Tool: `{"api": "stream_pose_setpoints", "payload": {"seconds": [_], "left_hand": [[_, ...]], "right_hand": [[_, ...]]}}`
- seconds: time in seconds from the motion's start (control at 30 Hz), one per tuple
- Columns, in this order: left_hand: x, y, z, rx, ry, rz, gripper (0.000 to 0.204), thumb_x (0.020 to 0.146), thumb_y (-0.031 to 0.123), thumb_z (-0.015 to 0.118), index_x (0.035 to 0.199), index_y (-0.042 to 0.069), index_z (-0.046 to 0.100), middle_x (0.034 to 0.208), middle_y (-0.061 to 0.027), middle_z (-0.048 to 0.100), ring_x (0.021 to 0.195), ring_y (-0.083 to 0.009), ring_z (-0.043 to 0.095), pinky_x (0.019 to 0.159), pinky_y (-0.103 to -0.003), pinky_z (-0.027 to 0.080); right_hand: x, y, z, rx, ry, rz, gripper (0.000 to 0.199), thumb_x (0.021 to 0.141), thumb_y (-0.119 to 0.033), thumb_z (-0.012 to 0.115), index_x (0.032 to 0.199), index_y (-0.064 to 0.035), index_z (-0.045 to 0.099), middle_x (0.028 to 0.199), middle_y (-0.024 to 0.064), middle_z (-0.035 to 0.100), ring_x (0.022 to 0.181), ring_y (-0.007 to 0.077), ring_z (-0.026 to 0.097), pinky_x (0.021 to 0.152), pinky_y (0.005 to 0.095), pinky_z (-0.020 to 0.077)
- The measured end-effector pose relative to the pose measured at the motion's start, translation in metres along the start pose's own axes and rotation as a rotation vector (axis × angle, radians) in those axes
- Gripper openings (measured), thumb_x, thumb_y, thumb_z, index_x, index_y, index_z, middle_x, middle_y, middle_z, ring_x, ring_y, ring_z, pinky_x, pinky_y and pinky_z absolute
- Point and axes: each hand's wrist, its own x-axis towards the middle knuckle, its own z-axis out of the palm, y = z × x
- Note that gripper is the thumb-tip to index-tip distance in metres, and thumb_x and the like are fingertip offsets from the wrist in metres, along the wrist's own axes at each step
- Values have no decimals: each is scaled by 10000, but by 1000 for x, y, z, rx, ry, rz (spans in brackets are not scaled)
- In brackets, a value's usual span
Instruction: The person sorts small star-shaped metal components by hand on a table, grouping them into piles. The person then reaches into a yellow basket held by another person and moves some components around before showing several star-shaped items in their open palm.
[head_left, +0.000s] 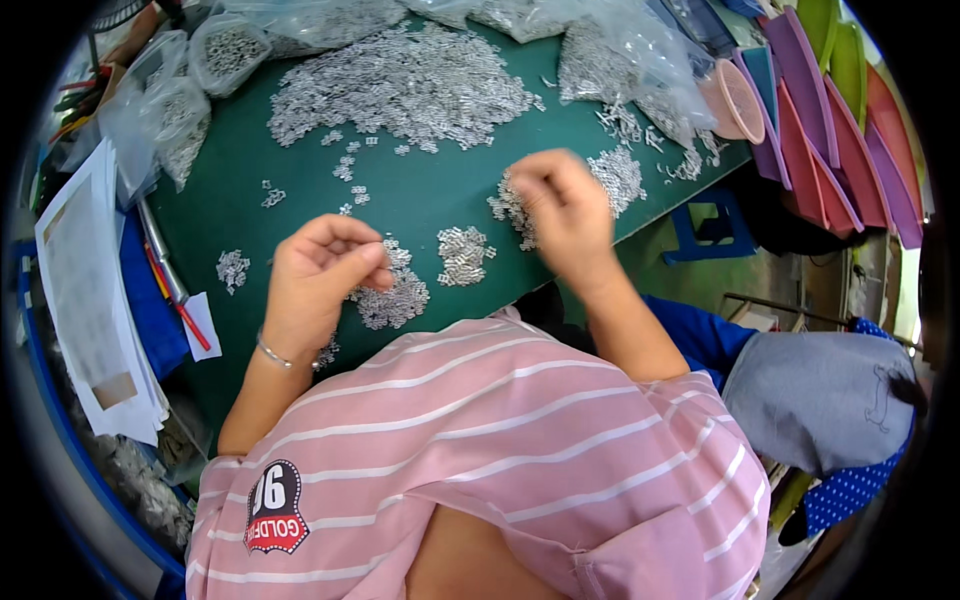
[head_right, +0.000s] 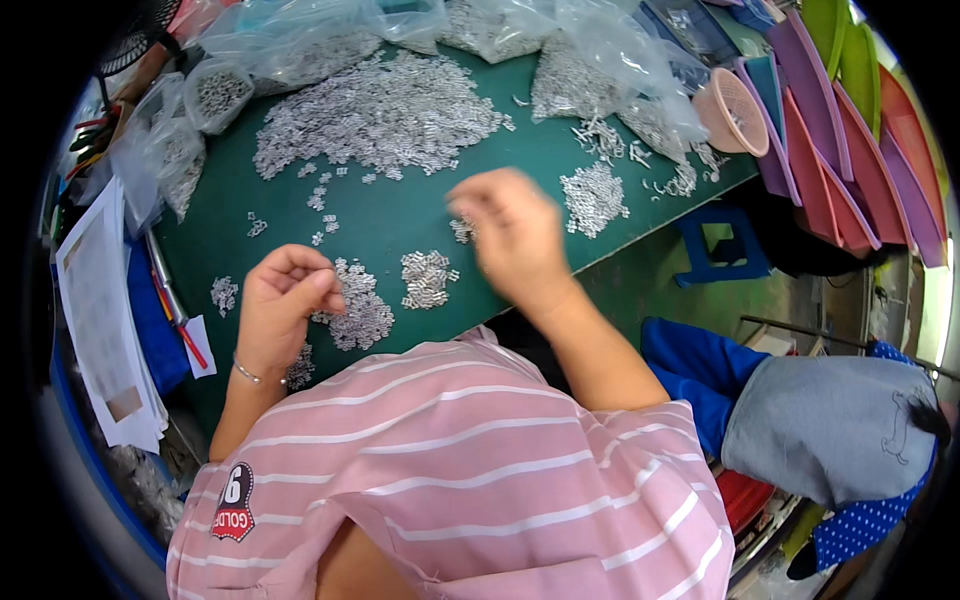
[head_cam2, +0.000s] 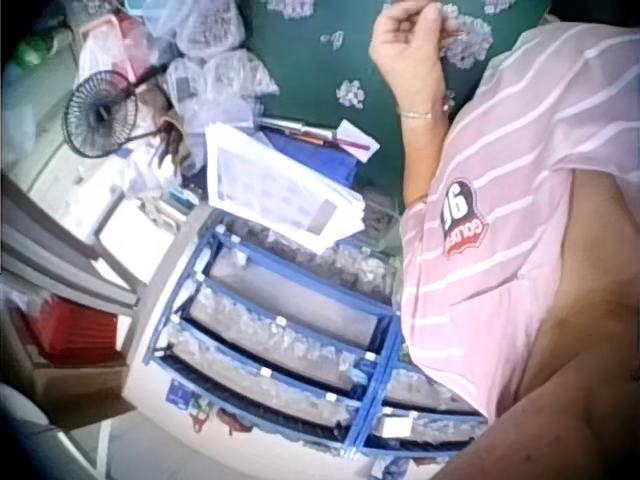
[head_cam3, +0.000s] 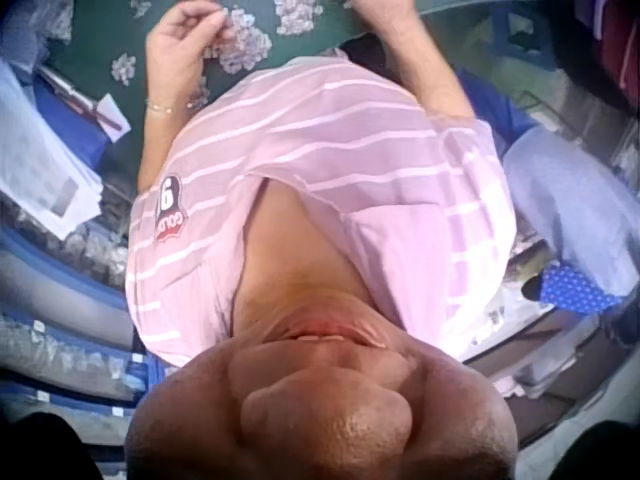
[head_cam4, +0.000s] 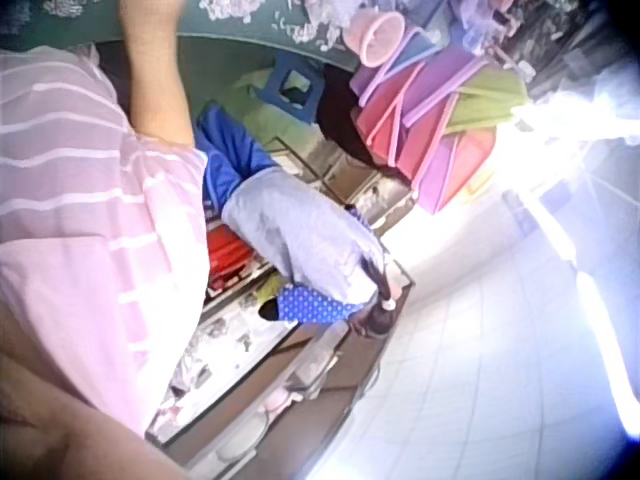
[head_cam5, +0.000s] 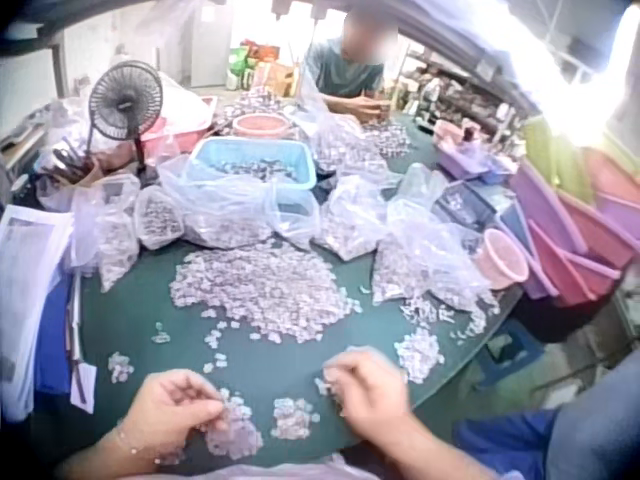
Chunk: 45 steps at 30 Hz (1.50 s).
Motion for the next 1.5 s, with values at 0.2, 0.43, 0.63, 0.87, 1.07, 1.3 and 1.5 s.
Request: {"api": "stream_pose_setpoints", "payload": {"seconds": [0.2, 0.43, 0.63, 0.87, 1.07, 1.3, 1.5], "left_hand": [[6, 0, -5, 5, 42, 41, 100, 847, 33, 617, 928, -17, 586, 797, -82, 633, 672, -132, 632, 633, -254, 541], [3, 0, -6, 42, 48, 60, 101, 846, 35, 617, 929, -16, 587, 796, -80, 632, 676, -130, 628, 636, -253, 537], [1, -1, -13, 83, 100, 85, 104, 843, 30, 620, 927, -17, 581, 781, -77, 630, 680, -129, 622, 642, -245, 522], [-9, 0, -20, 99, 178, 121, 107, 835, 20, 628, 924, -18, 581, 776, -81, 633, 675, -131, 609, 647, -239, 506], [-8, -7, -39, 270, 307, 270, 92, 844, -14, 611, 931, -25, 584, 818, -59, 619, 712, -113, 602, 674, -226, 503], [-8, 1, -36, 343, 323, 341, 102, 836, -29, 621, 934, -28, 593, 840, -50, 609, 738, -108, 602, 691, -227, 505], [-13, -1, -44, 428, 351, 341, 97, 849, -24, 607, 944, -24, 588, 827, -42, 607, 734, -94, 593, 684, -203, 486]], "right_hand": [[-15, 78, -88, -457, 233, 395, 114, 834, -98, 601, 867, 6, 634, 848, 158, 628, 798, 298, 610, 734, 351, 476], [-10, 87, -85, -656, 300, 114, 124, 859, -102, 569, 904, -18, 648, 823, 134, 605, 772, 283, 597, 715, 334, 468], [38, 75, -40, -544, 114, -114, 110, 799, -20, 601, 894, -25, 657, 862, 137, 611, 816, 307, 591, 756, 360, 468], [59, 95, -25, -603, -16, 14, 126, 756, -33, 603, 837, -64, 695, 878, 106, 620, 882, 315, 571, 764, 408, 461], [58, 84, -18, -514, -39, 63, 103, 728, -57, 656, 826, -36, 679, 851, 136, 604, 859, 336, 573, 754, 414, 467], [60, 95, -28, -536, -30, 35, 60, 750, -35, 617, 798, -2, 630, 841, 193, 588, 854, 371, 562, 759, 432, 457], [34, 81, -124, -511, 2, 402, 135, 814, -92, 594, 882, 18, 635, 812, 202, 642, 780, 345, 626, 719, 367, 484]]}}
